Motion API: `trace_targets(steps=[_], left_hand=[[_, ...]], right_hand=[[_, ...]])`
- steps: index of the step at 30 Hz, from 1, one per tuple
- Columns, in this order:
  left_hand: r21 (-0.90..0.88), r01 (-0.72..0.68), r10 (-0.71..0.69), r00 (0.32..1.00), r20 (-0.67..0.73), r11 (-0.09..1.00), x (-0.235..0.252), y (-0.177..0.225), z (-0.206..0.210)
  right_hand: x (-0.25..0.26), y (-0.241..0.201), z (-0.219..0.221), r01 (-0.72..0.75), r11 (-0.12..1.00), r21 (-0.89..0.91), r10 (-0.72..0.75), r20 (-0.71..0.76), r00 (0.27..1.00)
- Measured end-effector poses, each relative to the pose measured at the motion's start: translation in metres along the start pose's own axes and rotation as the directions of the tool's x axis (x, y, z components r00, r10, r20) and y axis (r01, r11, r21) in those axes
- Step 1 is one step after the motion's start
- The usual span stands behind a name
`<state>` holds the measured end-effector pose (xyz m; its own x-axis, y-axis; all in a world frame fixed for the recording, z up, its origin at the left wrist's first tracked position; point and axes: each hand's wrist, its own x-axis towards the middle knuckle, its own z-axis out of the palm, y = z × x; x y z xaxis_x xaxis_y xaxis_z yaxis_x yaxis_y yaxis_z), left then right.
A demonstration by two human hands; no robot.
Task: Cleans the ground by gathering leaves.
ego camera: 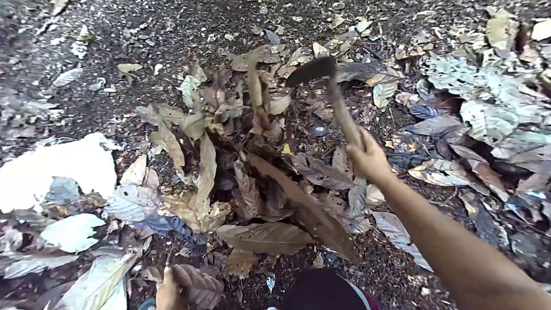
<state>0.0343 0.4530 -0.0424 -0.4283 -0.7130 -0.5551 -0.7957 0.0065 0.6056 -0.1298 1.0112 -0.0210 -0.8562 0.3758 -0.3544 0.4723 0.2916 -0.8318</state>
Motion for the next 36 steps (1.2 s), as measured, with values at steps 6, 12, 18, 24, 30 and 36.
trace_targets(steps=[6,12,18,24,30,36], left_hand=[[-0.163,-0.007,-0.015,0.990,-0.137,0.987,-0.019,-0.010,-0.030],[-0.161,-0.032,0.005,0.986,-0.166,0.986,0.000,-0.006,-0.042],[-0.201,-0.067,0.056,0.996,-0.063,0.977,0.019,0.026,0.001],[-0.322,-0.055,0.065,0.998,0.021,0.945,0.038,0.029,0.017],[-0.382,0.007,0.015,0.998,0.054,0.924,0.067,0.032,0.003],[-0.318,-0.030,0.098,0.975,0.201,0.948,0.076,0.045,0.047]], right_hand=[[0.139,-0.058,0.101,-0.114,0.846,0.521,0.158,-0.042,0.986],[0.068,-0.034,0.177,-0.135,0.978,0.161,0.074,0.339,0.938],[-0.030,0.011,0.074,0.213,0.961,-0.179,-0.089,0.529,0.844],[-0.071,0.065,0.016,-0.022,0.993,0.117,0.020,0.013,1.000],[-0.022,0.093,0.026,-0.140,0.804,0.578,0.367,-0.298,0.881],[-0.047,0.088,0.128,-0.121,0.909,0.399,0.218,-0.208,0.953]])
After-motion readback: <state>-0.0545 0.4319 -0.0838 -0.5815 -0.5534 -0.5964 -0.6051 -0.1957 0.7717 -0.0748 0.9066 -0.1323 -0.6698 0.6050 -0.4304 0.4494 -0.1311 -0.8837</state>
